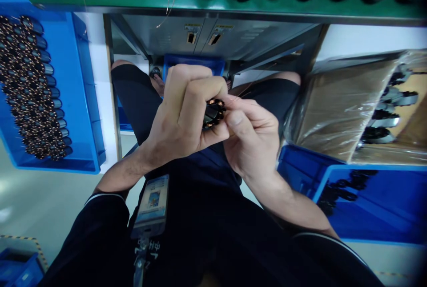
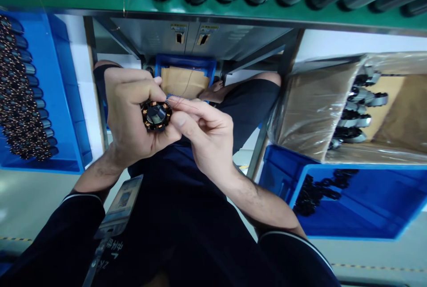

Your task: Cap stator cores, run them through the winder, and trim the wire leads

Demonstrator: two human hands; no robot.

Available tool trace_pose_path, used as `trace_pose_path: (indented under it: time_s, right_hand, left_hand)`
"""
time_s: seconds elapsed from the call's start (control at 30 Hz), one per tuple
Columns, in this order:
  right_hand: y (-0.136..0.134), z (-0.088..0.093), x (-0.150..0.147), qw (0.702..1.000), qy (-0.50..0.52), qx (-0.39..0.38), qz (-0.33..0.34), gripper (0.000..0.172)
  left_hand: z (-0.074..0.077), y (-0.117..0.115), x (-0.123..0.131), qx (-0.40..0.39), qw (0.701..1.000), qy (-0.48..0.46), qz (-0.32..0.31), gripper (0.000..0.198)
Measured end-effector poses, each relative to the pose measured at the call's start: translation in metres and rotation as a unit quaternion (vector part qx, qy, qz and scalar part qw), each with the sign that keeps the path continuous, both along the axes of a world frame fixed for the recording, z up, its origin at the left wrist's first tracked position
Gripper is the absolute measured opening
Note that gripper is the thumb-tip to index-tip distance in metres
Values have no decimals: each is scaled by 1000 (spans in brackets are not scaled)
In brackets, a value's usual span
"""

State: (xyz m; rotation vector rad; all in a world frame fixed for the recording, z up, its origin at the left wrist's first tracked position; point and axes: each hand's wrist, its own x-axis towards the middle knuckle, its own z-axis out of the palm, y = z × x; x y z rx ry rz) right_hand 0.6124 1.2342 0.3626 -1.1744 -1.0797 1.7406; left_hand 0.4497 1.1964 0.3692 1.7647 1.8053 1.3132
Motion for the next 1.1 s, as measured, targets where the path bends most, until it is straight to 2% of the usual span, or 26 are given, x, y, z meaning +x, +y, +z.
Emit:
trace_pose_path:
  time_s: [0.1, 0.13, 0.3, 0.33, 0.43, 0.5, 0.57, 0.63, 0.67, 0.7, 0.73, 0.77, 0.83, 0.87, 0.93, 1.0, 1.03, 1.1]
  right_hand:
    - [-4, 0, -6, 1000, -10, -20, -19, 38]
    - [-4, 0, -7, 1000, -11, -21, -19, 36]
    - [1, -2, -3, 1000, -2, 27, 2, 28]
    - [4, -2, -1, 999, -10, 49, 19, 28]
    - [18, 3, 9, 985, -69, 128, 91, 31]
    - [34, 12, 19, 966, -121, 188, 131, 24]
    - [52, 22, 31, 928, -162, 287, 172, 6]
    - [66, 32, 43, 866, -179, 407, 229, 24]
    - [70, 35, 49, 841, -178, 445, 253, 27]
    - [72, 36, 53, 832, -172, 451, 273, 25]
    - [72, 37, 56, 845, -167, 419, 288, 20]
    - [70, 36, 58, 873, -157, 357, 292, 15]
    - [63, 31, 60, 929, -124, 191, 290, 8]
    - [59, 29, 59, 944, -104, 116, 292, 11]
    - [53, 25, 58, 950, -71, 12, 303, 21]
    - [51, 25, 57, 945, -60, -13, 323, 22]
    - [53, 27, 58, 942, -68, 16, 328, 19]
    - [61, 31, 61, 929, -108, 159, 315, 11]
  left_hand:
    - [-1, -5, -5, -86, 995, 36, -18, 32]
    - [-2, -5, -6, -88, 995, 47, -25, 30]
    - [-12, -2, -11, -5, 996, 53, -73, 28]
    - [-14, -1, -11, -17, 995, 38, -87, 31]
    - [-13, 1, -6, -120, 987, -1, -108, 45]
    - [-8, 1, -1, -174, 979, -14, -102, 53]
    - [-1, 0, 1, -186, 977, -21, -100, 58]
    - [5, -3, -1, -186, 977, -20, -102, 63]
    - [7, -5, -4, -187, 977, -18, -104, 65]
    - [7, -7, -7, -189, 976, -14, -104, 68]
    - [7, -10, -11, -190, 976, -6, -103, 71]
    - [5, -13, -15, -188, 977, 6, -98, 74]
    - [-1, -19, -20, -153, 984, 41, -82, 74]
    - [-5, -21, -20, -111, 989, 63, -75, 71]
    - [-12, -24, -19, -4, 991, 114, -74, 57]
    - [-14, -24, -16, 75, 983, 139, -90, 40]
    - [-13, -22, -16, 87, 982, 137, -100, 34]
    - [-6, -18, -17, 35, 990, 67, -120, 30]
